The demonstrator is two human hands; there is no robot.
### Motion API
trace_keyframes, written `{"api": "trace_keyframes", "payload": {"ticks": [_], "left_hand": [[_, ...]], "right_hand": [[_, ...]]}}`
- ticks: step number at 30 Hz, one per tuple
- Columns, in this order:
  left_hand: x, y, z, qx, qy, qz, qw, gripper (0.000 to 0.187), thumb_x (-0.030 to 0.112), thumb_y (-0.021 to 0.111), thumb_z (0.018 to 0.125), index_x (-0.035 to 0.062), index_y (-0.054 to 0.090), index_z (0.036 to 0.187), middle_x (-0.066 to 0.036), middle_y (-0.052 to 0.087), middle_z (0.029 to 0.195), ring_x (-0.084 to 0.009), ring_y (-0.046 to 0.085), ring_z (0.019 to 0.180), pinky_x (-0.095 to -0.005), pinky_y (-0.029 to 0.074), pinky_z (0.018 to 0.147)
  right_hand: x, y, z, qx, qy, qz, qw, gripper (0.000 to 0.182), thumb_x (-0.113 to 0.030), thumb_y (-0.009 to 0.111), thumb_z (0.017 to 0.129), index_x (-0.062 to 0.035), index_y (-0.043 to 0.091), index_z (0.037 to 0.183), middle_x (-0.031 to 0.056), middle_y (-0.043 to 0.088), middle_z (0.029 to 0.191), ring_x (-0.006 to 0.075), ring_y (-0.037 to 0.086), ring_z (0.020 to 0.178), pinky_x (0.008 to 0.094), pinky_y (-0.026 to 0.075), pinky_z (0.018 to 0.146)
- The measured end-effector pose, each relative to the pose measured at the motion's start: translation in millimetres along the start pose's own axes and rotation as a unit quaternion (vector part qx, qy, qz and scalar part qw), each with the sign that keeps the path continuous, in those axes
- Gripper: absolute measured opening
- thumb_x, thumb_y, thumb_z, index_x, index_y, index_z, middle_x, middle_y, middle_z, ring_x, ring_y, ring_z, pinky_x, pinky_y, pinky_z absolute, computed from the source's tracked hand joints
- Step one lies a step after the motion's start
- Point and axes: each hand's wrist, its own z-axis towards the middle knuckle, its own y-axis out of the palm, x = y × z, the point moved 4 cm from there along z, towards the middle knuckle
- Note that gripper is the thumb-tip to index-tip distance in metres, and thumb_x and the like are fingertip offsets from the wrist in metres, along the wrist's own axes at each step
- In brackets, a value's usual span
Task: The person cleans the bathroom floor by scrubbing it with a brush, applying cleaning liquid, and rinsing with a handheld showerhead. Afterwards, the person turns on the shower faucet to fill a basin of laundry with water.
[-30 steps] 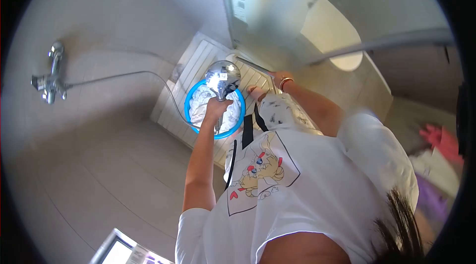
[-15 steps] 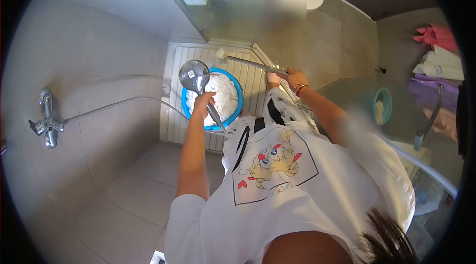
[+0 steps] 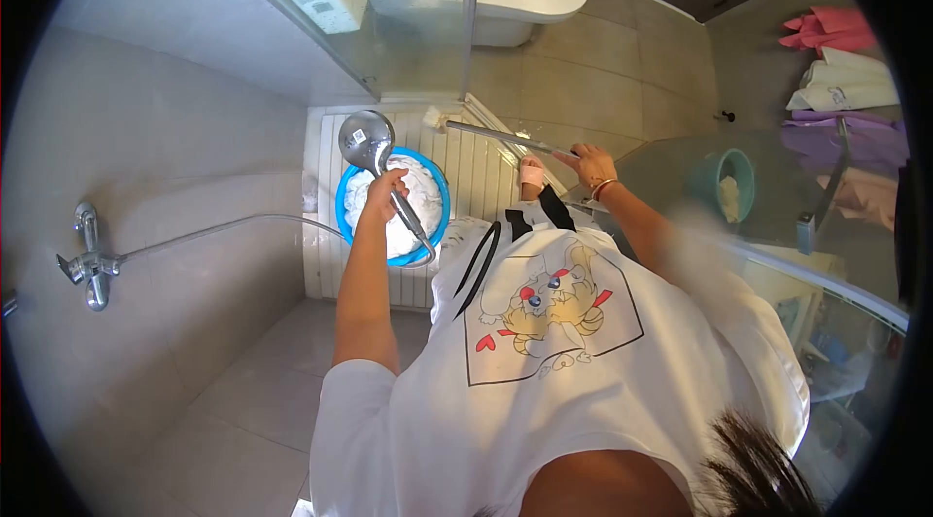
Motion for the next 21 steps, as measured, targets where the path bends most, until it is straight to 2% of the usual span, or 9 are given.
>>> {"api": "trace_keyframes", "payload": {"ticks": [6, 11, 14, 16, 18, 19, 20, 21], "left_hand": [[-20, 22, 7, 0.029, 0.012, 0.041, 0.999, 0.017, 0.012, 0.06, 0.061, 0.0087, 0.043, 0.056, -0.002, 0.04, 0.046, -0.014, 0.041, 0.042, -0.0241, 0.034, 0.04], [-52, 42, 0, 0.038, -0.004, 0.134, 0.99, 0.016, 0.013, 0.059, 0.061, 0.007, 0.045, 0.056, -0.004, 0.041, 0.046, -0.0145, 0.039, 0.041, -0.025, 0.033, 0.042], [-76, 44, 1, 0.05, -0.015, 0.182, 0.982, 0.019, 0.015, 0.06, 0.061, 0.0058, 0.045, 0.053, -0.005, 0.042, 0.047, -0.0151, 0.041, 0.043, -0.0272, 0.034, 0.041], [-91, 46, -2, 0.054, -0.048, 0.212, 0.975, 0.015, 0.015, 0.059, 0.061, 0.0039, 0.05, 0.058, -0.004, 0.044, 0.048, -0.0135, 0.042, 0.043, -0.0247, 0.034, 0.041], [-98, 47, -2, 0.017, 0.022, 0.352, 0.936, 0.018, 0.02, 0.059, 0.057, 0.0059, 0.049, 0.053, -0.004, 0.043, 0.047, -0.0138, 0.037, 0.043, -0.0276, 0.027, 0.042], [-101, 51, -9, 0.01, 0.035, 0.27, 0.962, 0.018, 0.021, 0.059, 0.057, 0.0058, 0.05, 0.053, -0.003, 0.043, 0.047, -0.0133, 0.036, 0.043, -0.0274, 0.026, 0.042], [-104, 50, -12, 0.053, -0.03, 0.315, 0.947, 0.017, 0.02, 0.059, 0.058, 0.0058, 0.05, 0.053, -0.003, 0.042, 0.046, -0.0132, 0.036, 0.042, -0.0273, 0.026, 0.042], [-106, 53, -12, 0.048, -0.012, 0.327, 0.944, 0.017, 0.018, 0.059, 0.058, 0.0049, 0.051, 0.053, -0.003, 0.044, 0.047, -0.0131, 0.039, 0.043, -0.0275, 0.028, 0.043]], "right_hand": [[17, 8, -5, 0.02, 0.017, 0.025, 0.999, 0.04, -0.009, 0.04, 0.071, -0.0304, 0.049, 0.103, 0.0023, 0.051, 0.085, 0.0164, 0.049, 0.081, 0.0273, 0.039, 0.069], [29, 11, -8, 0.013, 0.052, 0.053, 0.997, 0.038, -0.009, 0.041, 0.071, -0.0304, 0.05, 0.102, 0.0027, 0.051, 0.084, 0.0175, 0.05, 0.081, 0.0278, 0.04, 0.068], [51, 52, 0, -0.08, 0.124, 0.078, 0.986, 0.037, -0.009, 0.042, 0.072, -0.03, 0.05, 0.102, 0.004, 0.052, 0.084, 0.0185, 0.05, 0.08, 0.0281, 0.041, 0.067], [52, 44, -9, -0.058, 0.128, 0.085, 0.986, 0.037, -0.009, 0.042, 0.073, -0.0296, 0.05, 0.102, 0.0049, 0.052, 0.084, 0.0191, 0.05, 0.081, 0.0284, 0.042, 0.067], [56, 42, -16, -0.055, 0.151, 0.094, 0.983, 0.032, -0.013, 0.041, 0.075, -0.0276, 0.05, 0.102, 0.0065, 0.052, 0.085, 0.0201, 0.051, 0.081, 0.0295, 0.042, 0.067], [59, 46, -18, -0.063, 0.172, 0.1, 0.978, 0.029, -0.016, 0.04, 0.076, -0.0257, 0.051, 0.101, 0.0076, 0.052, 0.086, 0.0207, 0.051, 0.081, 0.0305, 0.042, 0.067], [62, 49, -21, -0.071, 0.193, 0.107, 0.973, 0.026, -0.019, 0.039, 0.078, -0.0238, 0.052, 0.101, 0.0088, 0.052, 0.086, 0.0214, 0.052, 0.08, 0.0315, 0.042, 0.067], [61, 37, -25, -0.105, 0.235, 0.124, 0.958, 0.027, -0.02, 0.037, 0.079, -0.0221, 0.051, 0.102, 0.0103, 0.051, 0.09, 0.0232, 0.052, 0.082, 0.0332, 0.042, 0.068]]}}
